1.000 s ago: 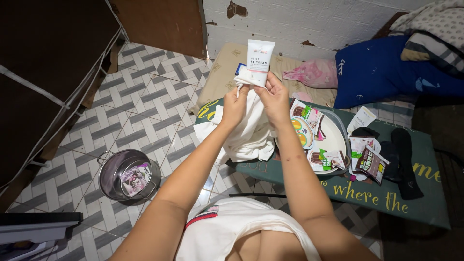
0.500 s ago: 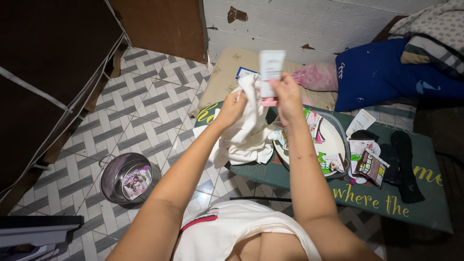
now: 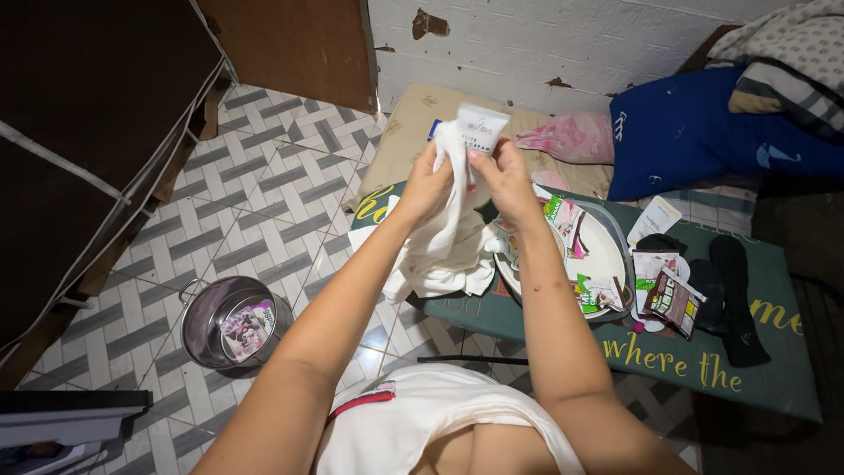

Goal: Organizing various small products and packets into the door shelves of a small refrigerator.

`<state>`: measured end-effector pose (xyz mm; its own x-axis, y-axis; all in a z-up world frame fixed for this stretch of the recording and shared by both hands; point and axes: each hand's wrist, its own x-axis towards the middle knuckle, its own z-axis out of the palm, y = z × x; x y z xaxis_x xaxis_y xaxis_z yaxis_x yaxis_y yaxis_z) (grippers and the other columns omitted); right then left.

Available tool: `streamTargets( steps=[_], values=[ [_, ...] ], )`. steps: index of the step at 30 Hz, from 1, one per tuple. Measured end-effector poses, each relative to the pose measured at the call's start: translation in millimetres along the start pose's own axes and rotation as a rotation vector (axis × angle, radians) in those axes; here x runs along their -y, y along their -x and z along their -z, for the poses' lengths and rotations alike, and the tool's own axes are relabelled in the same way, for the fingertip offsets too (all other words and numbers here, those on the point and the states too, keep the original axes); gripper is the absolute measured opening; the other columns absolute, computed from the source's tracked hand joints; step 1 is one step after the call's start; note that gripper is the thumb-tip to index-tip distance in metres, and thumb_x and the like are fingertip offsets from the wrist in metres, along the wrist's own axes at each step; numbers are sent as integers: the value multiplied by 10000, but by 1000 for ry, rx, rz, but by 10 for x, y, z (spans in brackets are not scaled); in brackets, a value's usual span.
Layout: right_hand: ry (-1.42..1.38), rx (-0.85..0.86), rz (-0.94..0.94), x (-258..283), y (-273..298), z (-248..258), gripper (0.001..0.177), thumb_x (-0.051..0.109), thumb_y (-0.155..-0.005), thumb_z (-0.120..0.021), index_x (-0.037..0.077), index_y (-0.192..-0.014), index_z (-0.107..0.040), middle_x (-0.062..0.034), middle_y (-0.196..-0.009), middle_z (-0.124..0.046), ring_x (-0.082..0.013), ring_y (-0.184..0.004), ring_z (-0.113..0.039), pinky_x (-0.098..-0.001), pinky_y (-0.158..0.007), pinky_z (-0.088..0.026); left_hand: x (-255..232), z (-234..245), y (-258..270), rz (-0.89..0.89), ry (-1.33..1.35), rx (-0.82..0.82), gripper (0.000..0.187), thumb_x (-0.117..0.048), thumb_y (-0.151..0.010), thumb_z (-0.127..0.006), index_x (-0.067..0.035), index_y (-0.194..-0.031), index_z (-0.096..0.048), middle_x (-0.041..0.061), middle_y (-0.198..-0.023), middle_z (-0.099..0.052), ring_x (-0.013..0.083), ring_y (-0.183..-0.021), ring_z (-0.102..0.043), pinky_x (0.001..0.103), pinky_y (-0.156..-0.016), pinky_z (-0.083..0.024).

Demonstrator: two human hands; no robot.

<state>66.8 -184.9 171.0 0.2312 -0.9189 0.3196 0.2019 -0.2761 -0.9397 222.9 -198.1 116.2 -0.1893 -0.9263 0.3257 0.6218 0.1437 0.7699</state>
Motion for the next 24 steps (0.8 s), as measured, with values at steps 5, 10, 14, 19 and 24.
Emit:
streamTargets(
  steps=[5,10,14,19,24],
  values=[
    [123,-25,-29,-24,27,-52,296,167,-995,-673,-5,-1236,-672,4,-1236,-605,-113,-1131,-592,-271,-1019,-471,-18,59,-27,-166,-198,-129,280,-140,-1064,-637,-14,-1315,-639,37,-1129,-688,94,-967,-624,261,-835,-528],
    [150,-13,25,-36,44,-71,301,181,-979,-708,-14,-1207,-682,41,-1272,-530,-118,-1188,-566,-264,-1052,-448,-211,-128,41,-81,-106,-276,256,-117,-987,-710,36,-1192,-700,57,-1007,-729,112,-853,-662,269,-739,-550],
    [97,26,18,10,24,-66,321,196,-980,-703,-2,-1231,-669,39,-1261,-522,-119,-1197,-563,-277,-1061,-434,-231,-186,70,-14,57,-294,231,-123,-964,-707,28,-1138,-704,82,-1003,-744,133,-849,-699,281,-739,-572],
    [82,24,-26,61,46,-56,367,227,-982,-699,27,-1284,-639,20,-1253,-579,-113,-1190,-561,-278,-1074,-415,-190,-167,48,-22,99,-250,226,-142,-976,-708,20,-1134,-707,78,-1005,-745,131,-862,-702,280,-753,-577],
    [-53,35,-167,-29,33,34,330,221,-1001,-678,15,-1259,-650,-67,-1159,-699,-143,-1030,-624,-305,-926,-509,-404,-344,104,69,-60,-287,213,-197,-985,-659,-9,-1076,-702,71,-860,-729,165,-695,-676,320,-596,-559]
  ],
)
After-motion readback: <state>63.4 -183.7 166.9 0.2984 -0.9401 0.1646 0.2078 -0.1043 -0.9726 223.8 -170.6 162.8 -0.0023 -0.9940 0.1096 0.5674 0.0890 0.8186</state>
